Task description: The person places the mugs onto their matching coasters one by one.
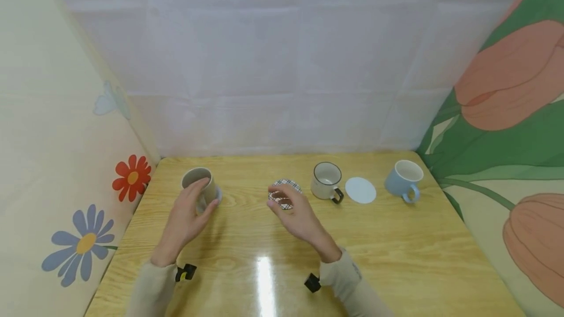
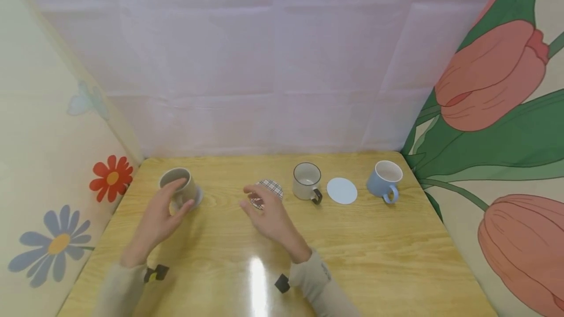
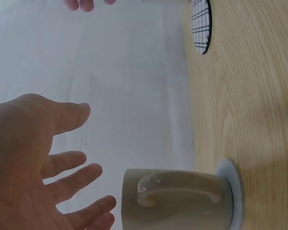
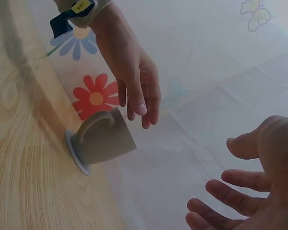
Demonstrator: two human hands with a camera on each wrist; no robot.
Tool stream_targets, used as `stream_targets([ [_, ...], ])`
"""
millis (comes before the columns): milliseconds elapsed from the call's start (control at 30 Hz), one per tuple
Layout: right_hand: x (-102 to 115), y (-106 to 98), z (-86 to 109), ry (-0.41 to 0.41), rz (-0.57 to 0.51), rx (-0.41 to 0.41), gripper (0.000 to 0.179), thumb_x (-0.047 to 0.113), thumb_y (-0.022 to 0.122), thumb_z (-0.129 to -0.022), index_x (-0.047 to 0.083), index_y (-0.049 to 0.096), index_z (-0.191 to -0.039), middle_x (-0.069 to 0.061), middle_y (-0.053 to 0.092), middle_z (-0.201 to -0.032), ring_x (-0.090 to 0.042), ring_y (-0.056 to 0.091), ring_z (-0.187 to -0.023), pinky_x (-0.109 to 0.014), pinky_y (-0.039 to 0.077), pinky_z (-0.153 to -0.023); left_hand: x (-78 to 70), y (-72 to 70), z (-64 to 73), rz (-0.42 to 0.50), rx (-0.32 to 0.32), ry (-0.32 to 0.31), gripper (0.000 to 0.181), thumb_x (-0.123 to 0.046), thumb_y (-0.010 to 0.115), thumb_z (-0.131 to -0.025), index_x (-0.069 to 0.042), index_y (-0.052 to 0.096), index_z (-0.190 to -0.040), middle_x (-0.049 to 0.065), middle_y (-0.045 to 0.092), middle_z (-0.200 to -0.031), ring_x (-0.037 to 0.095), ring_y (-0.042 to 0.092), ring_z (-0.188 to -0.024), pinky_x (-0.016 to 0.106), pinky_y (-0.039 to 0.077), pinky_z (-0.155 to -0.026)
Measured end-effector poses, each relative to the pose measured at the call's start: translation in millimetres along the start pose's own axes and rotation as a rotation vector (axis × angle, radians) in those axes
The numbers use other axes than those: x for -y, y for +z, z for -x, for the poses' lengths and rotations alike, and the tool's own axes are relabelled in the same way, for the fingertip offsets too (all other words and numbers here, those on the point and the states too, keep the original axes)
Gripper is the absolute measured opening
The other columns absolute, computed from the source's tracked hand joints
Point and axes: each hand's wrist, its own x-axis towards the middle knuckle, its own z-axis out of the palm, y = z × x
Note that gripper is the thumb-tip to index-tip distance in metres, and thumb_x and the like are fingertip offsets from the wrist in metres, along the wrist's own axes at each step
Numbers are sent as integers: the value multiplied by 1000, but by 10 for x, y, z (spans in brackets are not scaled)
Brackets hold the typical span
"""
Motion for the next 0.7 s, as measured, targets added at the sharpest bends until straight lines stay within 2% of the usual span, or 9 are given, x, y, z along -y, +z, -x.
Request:
stream_targets([
  [133,-13,-69,17,14,0,-19,33,16,69,-106,5,66,-136,-22,68,-135,-38,70,-121,-50,61,-100,-24,60,-40,3,2,16,60,-15,79,-98,2,55,-150,25,59,-150,47,57,-135,68,48,-109],
  [400,-57,-184,59,24,8,-55,33,10,69,-104,3,66,-136,-18,69,-136,-35,70,-121,-45,62,-101,-97,145,-103,31,35,9,61,-20,77,-100,0,53,-152,24,57,-153,47,53,-140,68,44,-115],
  [700,-124,-253,87,3,23,-65,35,13,70,-104,2,64,-137,-24,66,-138,-43,66,-124,-60,58,-104,-120,258,-128,59,89,-24,62,-23,75,-102,-1,51,-155,23,54,-158,47,48,-146,68,41,-120],
])
